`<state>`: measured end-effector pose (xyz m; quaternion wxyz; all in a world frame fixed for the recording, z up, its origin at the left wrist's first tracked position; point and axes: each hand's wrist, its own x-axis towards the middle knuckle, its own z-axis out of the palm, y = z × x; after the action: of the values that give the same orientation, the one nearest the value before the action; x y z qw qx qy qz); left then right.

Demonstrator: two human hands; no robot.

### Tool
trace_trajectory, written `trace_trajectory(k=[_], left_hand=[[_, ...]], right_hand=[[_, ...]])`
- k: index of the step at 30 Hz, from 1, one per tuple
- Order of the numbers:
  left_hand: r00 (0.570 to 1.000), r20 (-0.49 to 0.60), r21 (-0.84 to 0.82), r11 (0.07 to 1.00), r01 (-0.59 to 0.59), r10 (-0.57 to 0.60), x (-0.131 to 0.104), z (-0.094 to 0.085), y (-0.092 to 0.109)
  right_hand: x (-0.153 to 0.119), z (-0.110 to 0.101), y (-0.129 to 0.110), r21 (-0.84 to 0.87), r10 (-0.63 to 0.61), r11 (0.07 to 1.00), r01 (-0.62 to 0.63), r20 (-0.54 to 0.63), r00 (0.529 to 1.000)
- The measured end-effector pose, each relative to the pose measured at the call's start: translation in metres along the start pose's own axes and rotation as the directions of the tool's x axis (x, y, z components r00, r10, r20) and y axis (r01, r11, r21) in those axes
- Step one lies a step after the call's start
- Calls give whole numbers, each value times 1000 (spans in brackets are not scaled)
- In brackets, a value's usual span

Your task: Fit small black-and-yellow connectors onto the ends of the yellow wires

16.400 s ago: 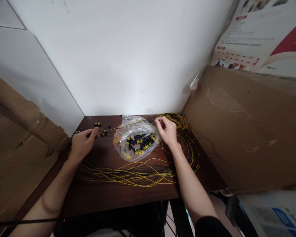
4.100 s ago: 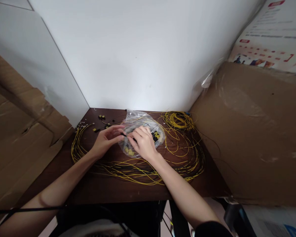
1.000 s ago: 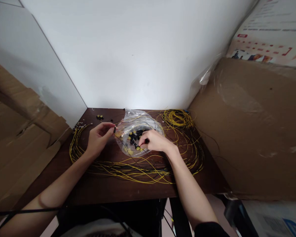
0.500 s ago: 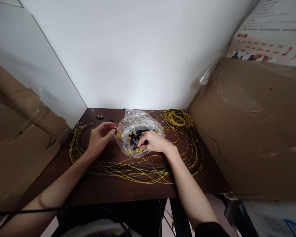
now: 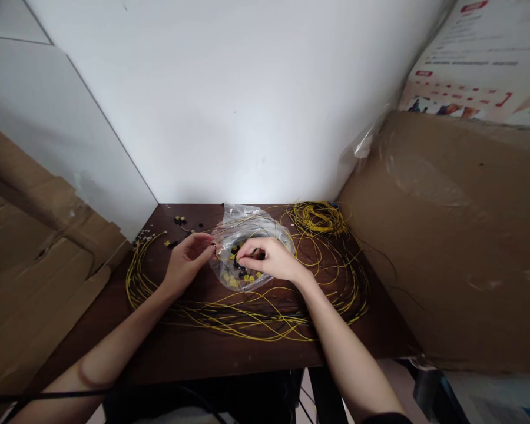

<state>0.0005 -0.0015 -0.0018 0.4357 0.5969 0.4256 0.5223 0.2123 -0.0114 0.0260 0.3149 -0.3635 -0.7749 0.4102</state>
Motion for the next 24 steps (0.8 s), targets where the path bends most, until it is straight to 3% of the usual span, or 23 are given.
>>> trace_trajectory(k=[4,7,10,12,24], left_hand=[[1000,8,2,1000,24,-24,-2,1,-1],[1000,14,11,1000,16,-16,-3,2,0],[1000,16,13,1000,6,-6,-4,6,3],[1000,22,4,1000,0,0,-5,8,6],[988,116,-8,995,-101,101,-7,8,11]], right_hand=[[0,5,-4,312,48,949,-47,2,999],[3,14,-3,383,80,924,-23,-136,988],[8,25,-1,327,109,945,-2,-309,945],[10,31,0,283,99,959,6,-356,929],[6,36,-4,16,-90,995,103,-360,928]])
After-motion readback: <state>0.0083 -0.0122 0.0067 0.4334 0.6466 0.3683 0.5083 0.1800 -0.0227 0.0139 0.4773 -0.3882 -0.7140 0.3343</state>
